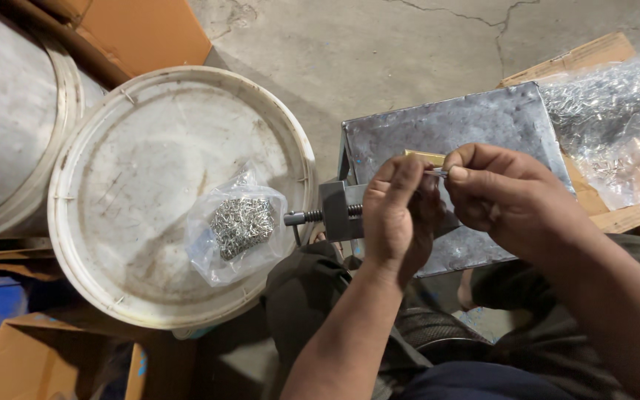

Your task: The person picks up metal pins and small metal clips from a pile and joins them together by hand before placing the assembled items into the palm of their hand.

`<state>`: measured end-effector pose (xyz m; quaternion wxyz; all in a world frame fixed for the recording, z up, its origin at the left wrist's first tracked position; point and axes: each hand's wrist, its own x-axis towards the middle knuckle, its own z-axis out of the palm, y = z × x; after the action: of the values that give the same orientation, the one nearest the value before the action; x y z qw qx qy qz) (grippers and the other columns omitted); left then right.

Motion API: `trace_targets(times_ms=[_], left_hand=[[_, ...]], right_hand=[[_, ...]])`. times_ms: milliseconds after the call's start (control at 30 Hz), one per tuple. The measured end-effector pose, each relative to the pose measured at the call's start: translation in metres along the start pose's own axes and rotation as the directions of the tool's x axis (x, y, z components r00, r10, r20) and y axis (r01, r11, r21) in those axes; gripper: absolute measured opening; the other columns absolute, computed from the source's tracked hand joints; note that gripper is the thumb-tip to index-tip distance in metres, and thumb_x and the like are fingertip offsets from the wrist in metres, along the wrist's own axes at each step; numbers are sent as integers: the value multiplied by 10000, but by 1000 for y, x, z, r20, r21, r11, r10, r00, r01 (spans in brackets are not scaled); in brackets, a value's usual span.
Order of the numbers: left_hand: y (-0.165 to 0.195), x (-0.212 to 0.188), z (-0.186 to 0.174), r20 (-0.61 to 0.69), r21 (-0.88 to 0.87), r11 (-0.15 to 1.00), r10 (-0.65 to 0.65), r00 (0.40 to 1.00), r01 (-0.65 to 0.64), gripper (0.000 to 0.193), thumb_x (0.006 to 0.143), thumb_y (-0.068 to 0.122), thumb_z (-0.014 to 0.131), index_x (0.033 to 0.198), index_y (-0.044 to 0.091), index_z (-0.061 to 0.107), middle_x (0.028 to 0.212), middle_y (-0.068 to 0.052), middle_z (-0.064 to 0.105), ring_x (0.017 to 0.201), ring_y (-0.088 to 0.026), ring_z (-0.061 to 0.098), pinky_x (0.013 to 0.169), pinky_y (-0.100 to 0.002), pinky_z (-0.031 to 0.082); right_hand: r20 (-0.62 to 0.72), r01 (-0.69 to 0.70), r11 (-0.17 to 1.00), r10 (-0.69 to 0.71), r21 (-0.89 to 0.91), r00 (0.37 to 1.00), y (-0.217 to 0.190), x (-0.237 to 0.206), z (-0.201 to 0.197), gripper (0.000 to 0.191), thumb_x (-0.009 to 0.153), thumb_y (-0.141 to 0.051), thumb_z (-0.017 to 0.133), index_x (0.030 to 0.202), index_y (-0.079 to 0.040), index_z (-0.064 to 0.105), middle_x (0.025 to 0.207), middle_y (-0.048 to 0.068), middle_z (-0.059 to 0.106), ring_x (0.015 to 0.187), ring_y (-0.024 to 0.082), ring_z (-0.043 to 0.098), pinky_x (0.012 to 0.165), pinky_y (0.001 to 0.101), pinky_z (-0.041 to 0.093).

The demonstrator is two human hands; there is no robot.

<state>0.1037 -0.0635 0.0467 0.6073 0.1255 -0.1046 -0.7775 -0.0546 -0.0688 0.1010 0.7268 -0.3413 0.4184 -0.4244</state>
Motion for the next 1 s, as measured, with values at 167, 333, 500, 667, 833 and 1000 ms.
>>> trace_targets(times_ms=[167,333,500,667,833,1000], left_hand=[[2,-1,6,-7,194,981,20,1000,-19,153,1051,206,696,998,62,701,813,42,607,676,-42,495,590,-208,378],[6,-2,5,41,172,985,-15,999,8,182,1070,220,680,967,73,708,740,54,573,618,-35,456,544,-202,352],[3,4,0,85,296,954,24,996,-48,180,1061,232,689,997,65,707,821,28,617,709,-57,503,636,-228,390],[-8,-1,-3,63,222,974,-56,996,40,190,1051,240,723,996,60,700,795,32,587,664,-50,479,575,-222,361],[-4,2,-1,8,160,986,-53,999,51,208,1027,272,694,938,86,668,731,10,564,529,-60,458,429,-211,325],[-3,5,0,-41,50,998,-25,999,27,225,1056,263,662,915,89,641,738,-5,550,550,-88,477,453,-234,345]], right_hand=[[2,19,999,-19,-26,1000,-1,2,3,98,1012,-106,611,1027,-12,632,745,-14,562,606,80,475,537,234,382],[-42,209,843,-264,-496,964,-2,-5,9,140,968,-94,647,1082,-18,676,839,17,657,691,72,558,595,229,471],[132,378,721,-374,-581,918,-5,-5,0,137,978,-94,686,1073,1,659,904,35,689,789,79,656,680,237,562],[52,358,758,-396,-545,917,1,-21,-21,129,1035,-104,682,1101,-2,639,940,49,654,805,78,605,688,231,507],[169,412,372,-537,-831,826,-2,-40,-38,84,1057,-95,672,1061,-25,626,928,51,684,826,109,679,759,245,596],[190,263,83,-492,-961,849,13,-51,-41,122,926,-97,746,979,-15,673,992,97,717,833,199,718,716,308,571]])
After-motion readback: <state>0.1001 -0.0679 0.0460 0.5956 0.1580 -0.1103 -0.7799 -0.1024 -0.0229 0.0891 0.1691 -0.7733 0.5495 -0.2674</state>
